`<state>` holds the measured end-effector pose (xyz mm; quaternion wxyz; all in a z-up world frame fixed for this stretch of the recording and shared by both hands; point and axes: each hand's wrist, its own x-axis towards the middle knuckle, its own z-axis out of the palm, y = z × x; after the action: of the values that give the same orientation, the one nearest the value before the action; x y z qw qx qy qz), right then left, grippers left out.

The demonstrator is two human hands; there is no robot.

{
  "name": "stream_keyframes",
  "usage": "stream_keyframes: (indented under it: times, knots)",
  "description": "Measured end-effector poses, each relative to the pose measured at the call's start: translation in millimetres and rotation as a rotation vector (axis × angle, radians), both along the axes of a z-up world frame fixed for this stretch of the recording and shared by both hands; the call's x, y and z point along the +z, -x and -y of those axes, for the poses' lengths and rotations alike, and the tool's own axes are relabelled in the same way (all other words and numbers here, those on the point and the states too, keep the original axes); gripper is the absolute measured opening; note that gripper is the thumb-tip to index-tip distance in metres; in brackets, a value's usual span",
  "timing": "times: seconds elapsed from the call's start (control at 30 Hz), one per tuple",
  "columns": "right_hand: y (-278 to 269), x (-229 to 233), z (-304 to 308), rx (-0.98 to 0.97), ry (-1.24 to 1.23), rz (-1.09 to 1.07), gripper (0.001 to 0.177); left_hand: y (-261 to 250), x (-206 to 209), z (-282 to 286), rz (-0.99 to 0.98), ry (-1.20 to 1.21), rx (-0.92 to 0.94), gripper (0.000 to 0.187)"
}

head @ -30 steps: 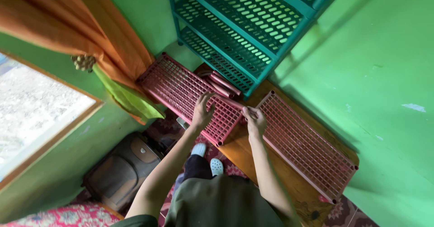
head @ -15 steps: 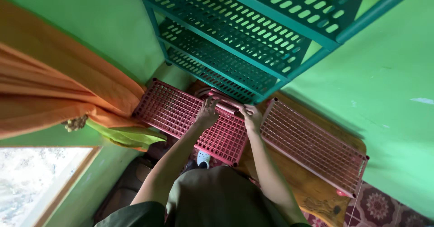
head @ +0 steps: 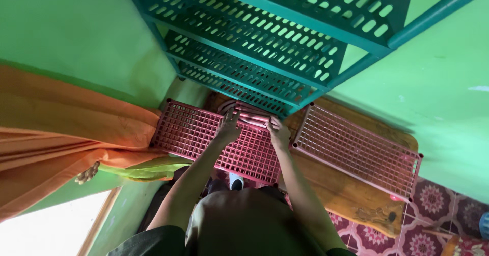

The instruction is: The person disassembles a pink plastic shelving unit on a wooden table. They remove curved and straight plastic rods from the shelf frames and place them on the table. The person handles the shelf frames and rods by hand throughout the clip.

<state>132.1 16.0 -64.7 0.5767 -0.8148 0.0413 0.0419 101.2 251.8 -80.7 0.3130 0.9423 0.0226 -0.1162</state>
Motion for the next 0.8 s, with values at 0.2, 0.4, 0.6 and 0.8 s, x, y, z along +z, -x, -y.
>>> stream_keyframes:
  times: [0.2,0.4,0.6,0.8]
  knots:
    - [14,-1,9,-0.091,0.007,0.087,0.049,5,10,6,0.15,0.011,0.099,0.043]
    - [43,10,36,-0.229,-0.229,-0.007,0.03,29,53,42,0.368,0.221,0.273,0.029]
    - [107,10,96,-0.2,-0.163,0.044,0.028,72,72,101,0.217,0.321,0.174,0.032]
    - [162,-7,152,-0.27,-0.295,-0.026,0.028,113,67,173,0.377,0.385,0.108,0.021]
